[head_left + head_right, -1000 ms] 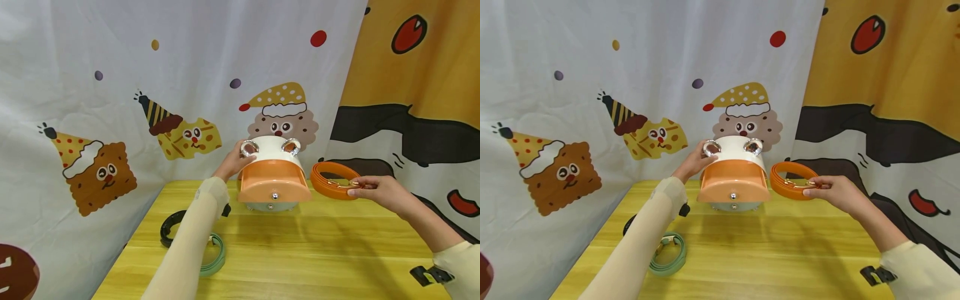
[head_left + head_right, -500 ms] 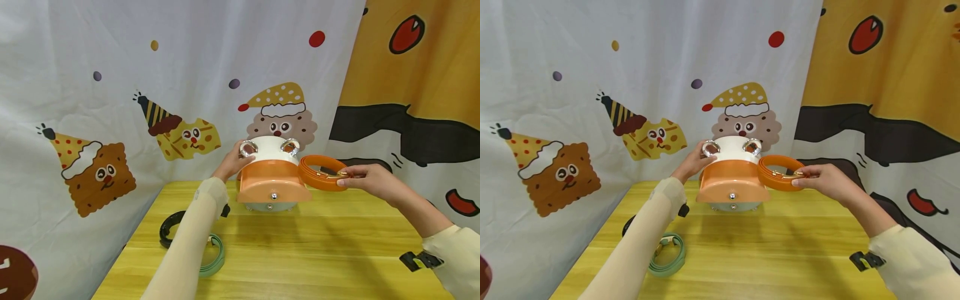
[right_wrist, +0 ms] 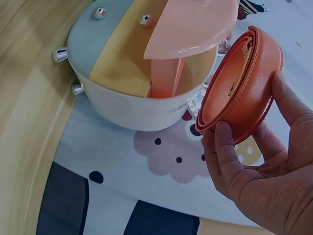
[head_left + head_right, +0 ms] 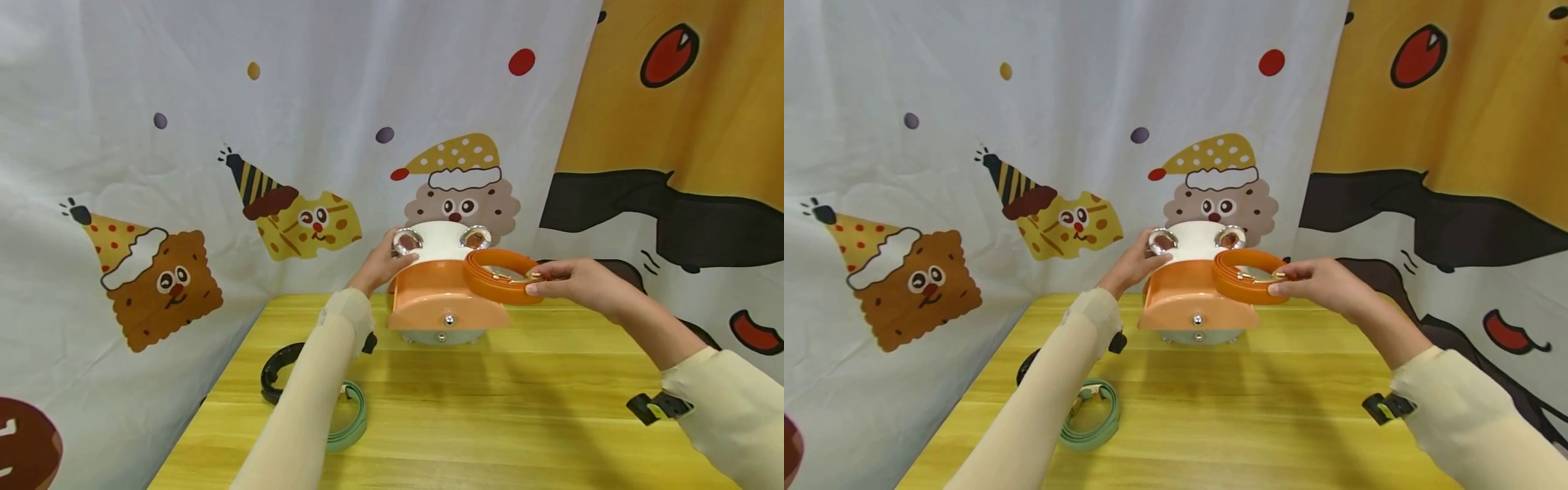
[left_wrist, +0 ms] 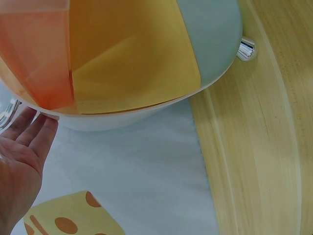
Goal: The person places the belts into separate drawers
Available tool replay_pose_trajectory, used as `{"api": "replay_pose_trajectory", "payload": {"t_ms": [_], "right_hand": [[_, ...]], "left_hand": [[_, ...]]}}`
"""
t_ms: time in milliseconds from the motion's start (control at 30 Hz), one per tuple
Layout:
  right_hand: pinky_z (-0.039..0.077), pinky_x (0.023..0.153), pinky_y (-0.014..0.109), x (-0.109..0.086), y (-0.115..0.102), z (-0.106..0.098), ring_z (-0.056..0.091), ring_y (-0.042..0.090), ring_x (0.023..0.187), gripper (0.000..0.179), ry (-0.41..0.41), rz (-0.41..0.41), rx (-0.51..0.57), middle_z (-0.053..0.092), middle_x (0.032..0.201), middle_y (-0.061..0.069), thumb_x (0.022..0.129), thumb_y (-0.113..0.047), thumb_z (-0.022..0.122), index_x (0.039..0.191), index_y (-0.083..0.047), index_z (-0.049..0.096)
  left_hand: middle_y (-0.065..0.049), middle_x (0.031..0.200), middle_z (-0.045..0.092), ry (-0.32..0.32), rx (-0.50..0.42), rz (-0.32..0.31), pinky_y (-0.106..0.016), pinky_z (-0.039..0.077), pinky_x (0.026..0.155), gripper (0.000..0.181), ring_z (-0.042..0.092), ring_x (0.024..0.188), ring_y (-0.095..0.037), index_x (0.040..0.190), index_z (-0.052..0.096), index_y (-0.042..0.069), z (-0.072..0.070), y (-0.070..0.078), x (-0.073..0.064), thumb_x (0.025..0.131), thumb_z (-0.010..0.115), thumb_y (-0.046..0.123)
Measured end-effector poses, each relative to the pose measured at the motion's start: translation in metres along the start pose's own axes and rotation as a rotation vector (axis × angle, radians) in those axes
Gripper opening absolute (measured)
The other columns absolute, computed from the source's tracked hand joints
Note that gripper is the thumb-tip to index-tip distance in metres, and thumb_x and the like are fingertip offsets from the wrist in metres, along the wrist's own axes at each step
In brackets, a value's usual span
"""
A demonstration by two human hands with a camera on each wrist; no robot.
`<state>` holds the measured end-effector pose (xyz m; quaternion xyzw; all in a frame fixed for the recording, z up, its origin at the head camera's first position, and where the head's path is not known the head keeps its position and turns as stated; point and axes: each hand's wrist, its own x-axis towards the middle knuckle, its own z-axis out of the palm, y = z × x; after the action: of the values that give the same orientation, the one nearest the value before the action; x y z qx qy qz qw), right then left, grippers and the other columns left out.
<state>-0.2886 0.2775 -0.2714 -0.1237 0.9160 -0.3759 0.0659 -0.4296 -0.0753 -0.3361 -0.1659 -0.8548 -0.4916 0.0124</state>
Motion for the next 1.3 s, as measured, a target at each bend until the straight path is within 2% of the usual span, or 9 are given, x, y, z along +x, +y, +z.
{"api": "replay_pose_trajectory", "payload": {"t_ms": [367, 633, 867, 1133, 1300], "right_hand": [[0.041, 0.093, 0.050, 0.016, -0.015, 0.012, 0.054, 0.032, 0.109, 0.057, -0.067, -0.016, 0.043, 0.067, 0.111, 0.009, 0.090, -0.047, 0.071, 0.126, -0.004, 0.064], [0.041, 0.096, 0.053, 0.025, -0.019, 0.018, 0.055, 0.032, 0.112, 0.062, -0.104, -0.014, 0.062, 0.065, 0.117, 0.011, 0.090, -0.048, 0.070, 0.132, -0.003, 0.061], [0.039, 0.101, 0.059, 0.033, -0.026, 0.022, 0.059, 0.032, 0.114, 0.068, -0.137, -0.011, 0.069, 0.067, 0.121, 0.010, 0.091, -0.048, 0.069, 0.139, -0.001, 0.055], [0.042, 0.104, 0.052, 0.041, -0.035, 0.027, 0.061, 0.032, 0.116, 0.068, -0.159, -0.027, 0.118, 0.063, 0.128, 0.016, 0.091, -0.042, 0.071, 0.140, 0.002, 0.052], [0.040, 0.106, 0.053, 0.046, -0.040, 0.031, 0.059, 0.036, 0.120, 0.074, -0.187, -0.004, 0.120, 0.060, 0.132, 0.019, 0.092, -0.044, 0.070, 0.144, 0.004, 0.047]], "left_hand": [[-0.008, 0.148, 0.046, 0.001, 0.001, -0.020, -0.044, 0.036, 0.110, 0.076, 0.045, 0.134, -0.027, 0.156, 0.024, 0.027, -0.001, 0.000, 0.000, 0.095, 0.068, 0.035], [-0.009, 0.148, 0.046, 0.004, 0.010, -0.004, -0.045, 0.036, 0.111, 0.076, 0.046, 0.134, -0.029, 0.157, 0.024, 0.023, 0.000, -0.002, 0.001, 0.096, 0.068, 0.034], [-0.009, 0.149, 0.046, 0.008, 0.006, 0.006, -0.044, 0.037, 0.110, 0.074, 0.046, 0.134, -0.028, 0.155, 0.025, 0.026, 0.000, -0.003, 0.003, 0.095, 0.069, 0.032], [-0.009, 0.147, 0.048, 0.009, 0.019, 0.007, -0.044, 0.037, 0.110, 0.076, 0.047, 0.133, -0.027, 0.156, 0.025, 0.024, 0.000, -0.003, 0.003, 0.095, 0.069, 0.034], [-0.009, 0.147, 0.048, 0.007, 0.011, -0.004, -0.044, 0.036, 0.111, 0.075, 0.047, 0.133, -0.026, 0.156, 0.025, 0.027, 0.000, -0.001, 0.002, 0.095, 0.068, 0.035]]}}
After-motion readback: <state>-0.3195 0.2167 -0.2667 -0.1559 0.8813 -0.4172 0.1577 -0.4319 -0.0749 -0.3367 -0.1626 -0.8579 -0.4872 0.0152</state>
